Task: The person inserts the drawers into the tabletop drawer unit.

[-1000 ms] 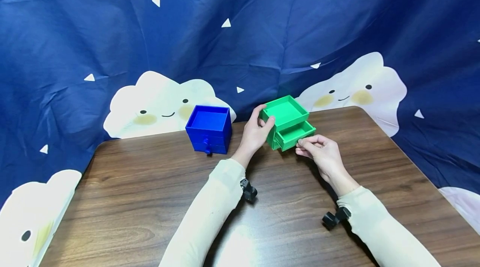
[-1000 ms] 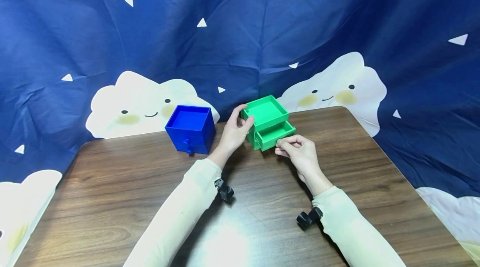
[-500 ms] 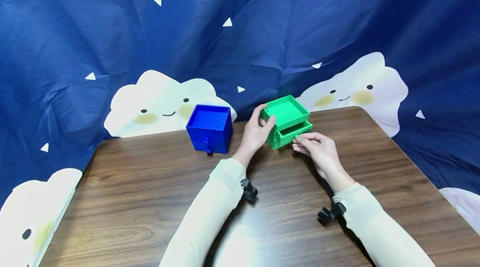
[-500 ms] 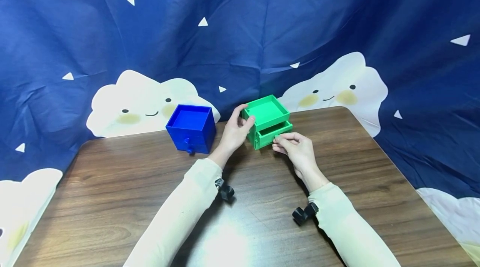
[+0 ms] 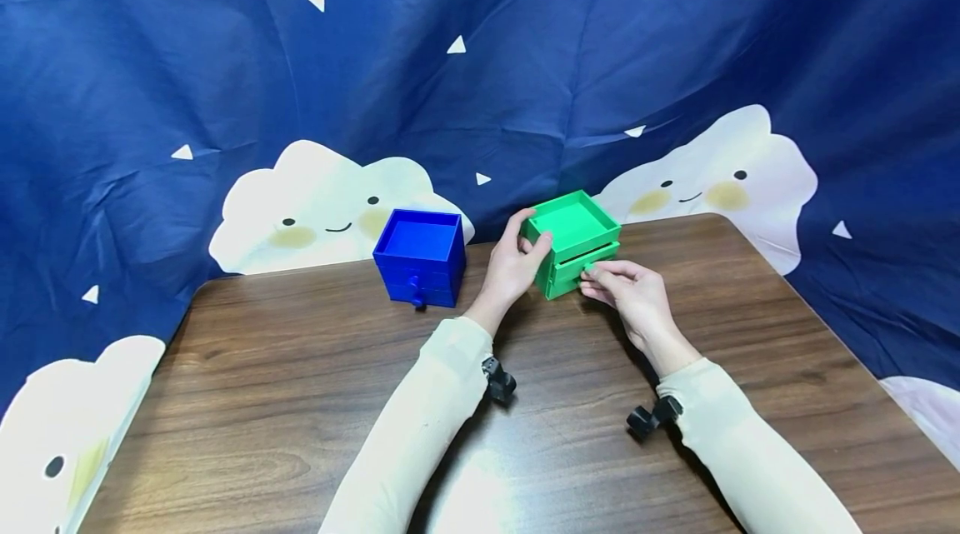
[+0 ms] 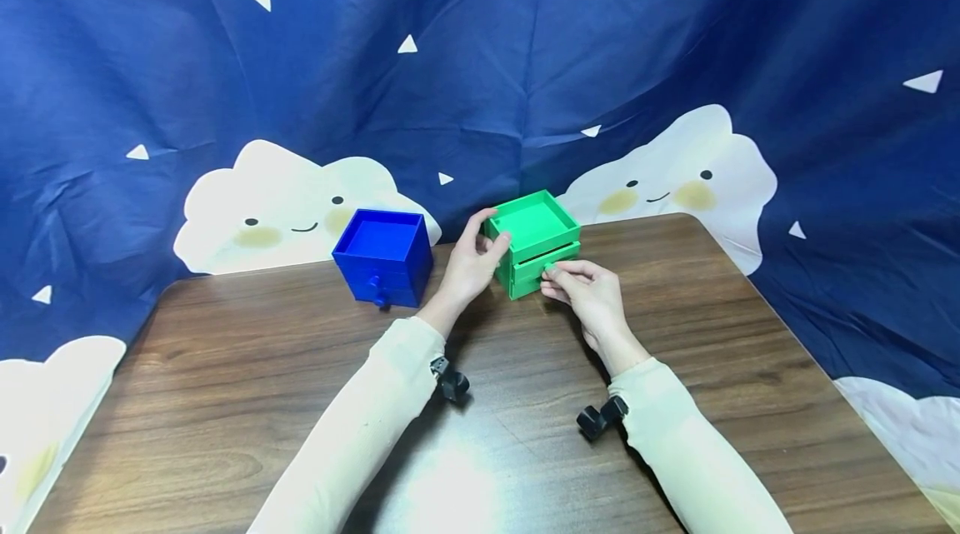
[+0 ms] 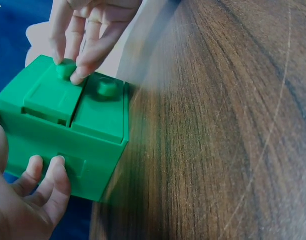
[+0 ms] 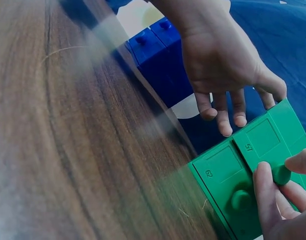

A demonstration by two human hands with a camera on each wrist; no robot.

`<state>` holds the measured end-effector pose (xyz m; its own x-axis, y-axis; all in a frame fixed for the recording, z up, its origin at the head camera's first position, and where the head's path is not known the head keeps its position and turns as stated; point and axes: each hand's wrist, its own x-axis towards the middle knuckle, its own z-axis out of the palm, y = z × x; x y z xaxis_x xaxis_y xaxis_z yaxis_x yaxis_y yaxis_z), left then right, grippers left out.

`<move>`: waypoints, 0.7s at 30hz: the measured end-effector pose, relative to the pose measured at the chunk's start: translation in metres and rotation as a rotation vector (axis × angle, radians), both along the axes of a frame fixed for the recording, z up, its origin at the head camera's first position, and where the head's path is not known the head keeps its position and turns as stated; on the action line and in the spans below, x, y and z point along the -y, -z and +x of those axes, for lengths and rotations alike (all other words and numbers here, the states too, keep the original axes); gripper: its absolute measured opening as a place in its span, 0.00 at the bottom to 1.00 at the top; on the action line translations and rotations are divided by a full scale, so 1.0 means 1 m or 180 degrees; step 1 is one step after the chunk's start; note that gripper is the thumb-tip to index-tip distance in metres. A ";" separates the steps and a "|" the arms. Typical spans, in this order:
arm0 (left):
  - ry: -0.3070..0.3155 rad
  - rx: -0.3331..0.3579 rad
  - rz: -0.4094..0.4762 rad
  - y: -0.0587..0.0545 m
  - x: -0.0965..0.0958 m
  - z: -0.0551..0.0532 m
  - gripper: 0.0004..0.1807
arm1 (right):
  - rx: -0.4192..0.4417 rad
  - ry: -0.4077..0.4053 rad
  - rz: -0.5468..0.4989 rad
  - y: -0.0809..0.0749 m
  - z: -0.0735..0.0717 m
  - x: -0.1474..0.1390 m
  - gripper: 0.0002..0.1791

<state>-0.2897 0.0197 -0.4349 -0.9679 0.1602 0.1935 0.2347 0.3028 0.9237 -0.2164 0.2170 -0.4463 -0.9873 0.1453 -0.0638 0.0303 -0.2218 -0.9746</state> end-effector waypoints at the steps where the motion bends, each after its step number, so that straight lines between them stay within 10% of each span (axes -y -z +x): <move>1: -0.0014 -0.0003 -0.0020 -0.001 0.000 0.001 0.29 | 0.0000 0.0003 0.0007 0.000 -0.001 0.000 0.11; 11: 0.0005 -0.0009 0.0044 -0.002 -0.004 0.001 0.29 | -0.0014 -0.0007 0.0102 -0.002 -0.009 -0.001 0.08; 21: 0.0134 -0.0105 -0.0119 0.045 -0.009 -0.041 0.33 | 0.0068 -0.0162 0.0203 -0.006 -0.006 -0.007 0.17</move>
<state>-0.3305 0.0284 -0.4798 -0.9534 0.2083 0.2183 0.2782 0.3264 0.9034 -0.2223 0.2243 -0.4405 -0.9921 0.0993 -0.0770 0.0608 -0.1569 -0.9857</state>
